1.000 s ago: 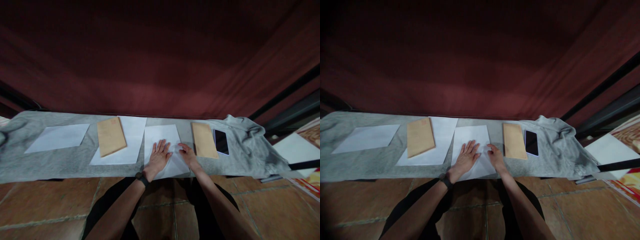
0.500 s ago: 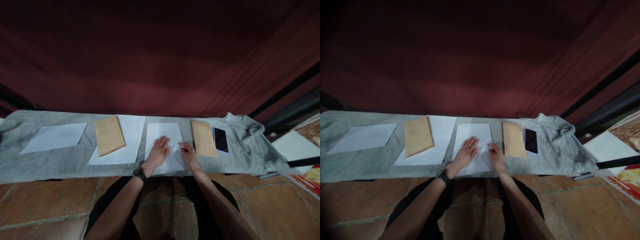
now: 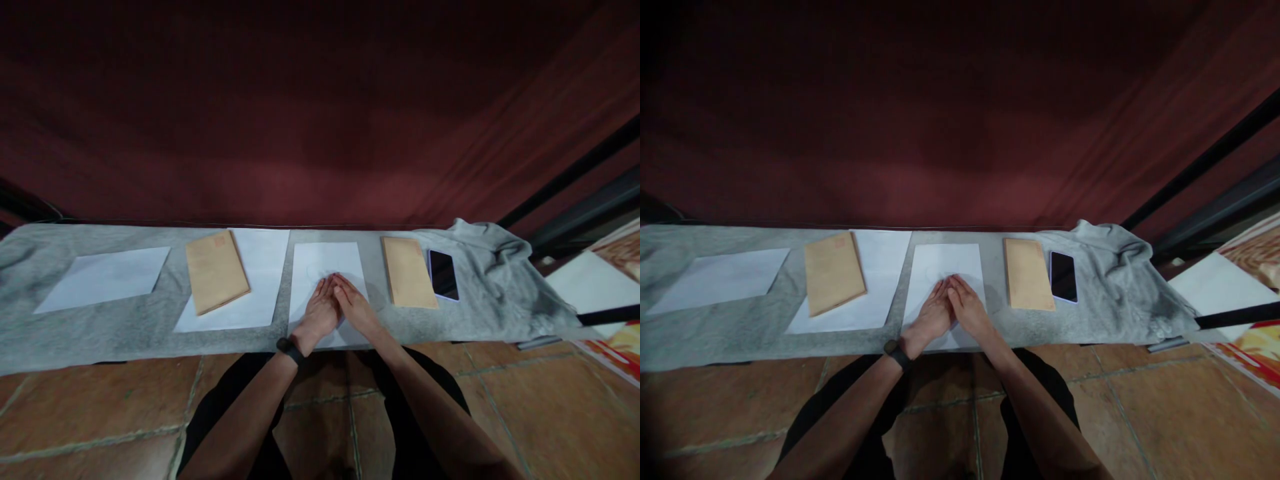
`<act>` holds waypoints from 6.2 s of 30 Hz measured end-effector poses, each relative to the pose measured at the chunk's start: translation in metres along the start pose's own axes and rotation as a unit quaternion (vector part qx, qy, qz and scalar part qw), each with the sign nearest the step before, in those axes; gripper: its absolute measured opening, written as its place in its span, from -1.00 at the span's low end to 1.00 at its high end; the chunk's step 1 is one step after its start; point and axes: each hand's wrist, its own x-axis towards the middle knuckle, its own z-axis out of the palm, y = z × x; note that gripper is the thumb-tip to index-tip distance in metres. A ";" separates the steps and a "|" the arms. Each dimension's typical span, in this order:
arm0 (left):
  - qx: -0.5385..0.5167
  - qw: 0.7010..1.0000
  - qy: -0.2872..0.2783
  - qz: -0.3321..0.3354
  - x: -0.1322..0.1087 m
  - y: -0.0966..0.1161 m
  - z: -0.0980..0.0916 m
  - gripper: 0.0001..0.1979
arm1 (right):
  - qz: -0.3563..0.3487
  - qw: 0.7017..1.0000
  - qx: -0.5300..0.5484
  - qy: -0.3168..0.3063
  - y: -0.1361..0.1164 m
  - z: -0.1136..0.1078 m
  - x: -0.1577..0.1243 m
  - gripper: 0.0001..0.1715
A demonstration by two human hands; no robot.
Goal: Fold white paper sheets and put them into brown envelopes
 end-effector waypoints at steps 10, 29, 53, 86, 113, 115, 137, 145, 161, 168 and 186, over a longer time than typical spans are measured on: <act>0.054 0.991 0.002 -0.125 0.001 -0.031 -0.010 -0.39 | -0.012 0.949 -0.313 -0.025 0.016 0.011 0.004 -0.31; 0.052 0.984 0.072 -0.157 -0.014 -0.031 -0.022 -0.39 | -0.003 0.929 -0.368 0.025 0.031 -0.015 -0.015 -0.32; 0.030 0.994 0.031 -0.104 0.006 -0.029 -0.021 -0.41 | -0.023 0.919 -0.394 0.015 0.036 -0.018 -0.027 -0.30; -0.011 0.991 -0.115 -0.065 -0.109 -0.025 -0.062 -0.33 | -0.044 0.950 -0.291 -0.108 0.046 -0.057 -0.034 -0.38; -0.432 0.797 0.233 -0.353 0.010 -0.094 -0.047 -0.32 | 0.178 0.953 -0.245 0.022 0.024 -0.047 0.031 -0.68; -0.358 0.833 0.216 -0.362 0.008 -0.093 -0.042 -0.34 | 0.192 0.948 -0.252 0.020 0.021 -0.045 0.032 -0.64; -0.009 0.957 0.108 -0.268 -0.001 -0.056 -0.058 -0.48 | 0.127 0.935 -0.326 0.051 0.007 -0.038 0.017 -0.55; 0.013 0.995 0.007 -0.101 0.020 -0.011 -0.011 -0.40 | -0.013 0.982 -0.188 -0.008 0.000 0.010 0.024 -0.31; 0.064 0.978 0.029 -0.195 0.020 -0.046 -0.010 -0.36 | 0.025 0.934 -0.354 0.032 0.021 0.021 0.022 -0.27; 0.070 0.969 0.027 -0.236 0.016 -0.059 -0.016 -0.34 | 0.047 0.917 -0.392 0.066 0.037 0.007 0.013 -0.25; 0.046 0.993 -0.010 -0.111 0.047 -0.037 -0.010 -0.39 | 0.028 0.971 -0.234 -0.027 -0.003 0.033 0.057 -0.30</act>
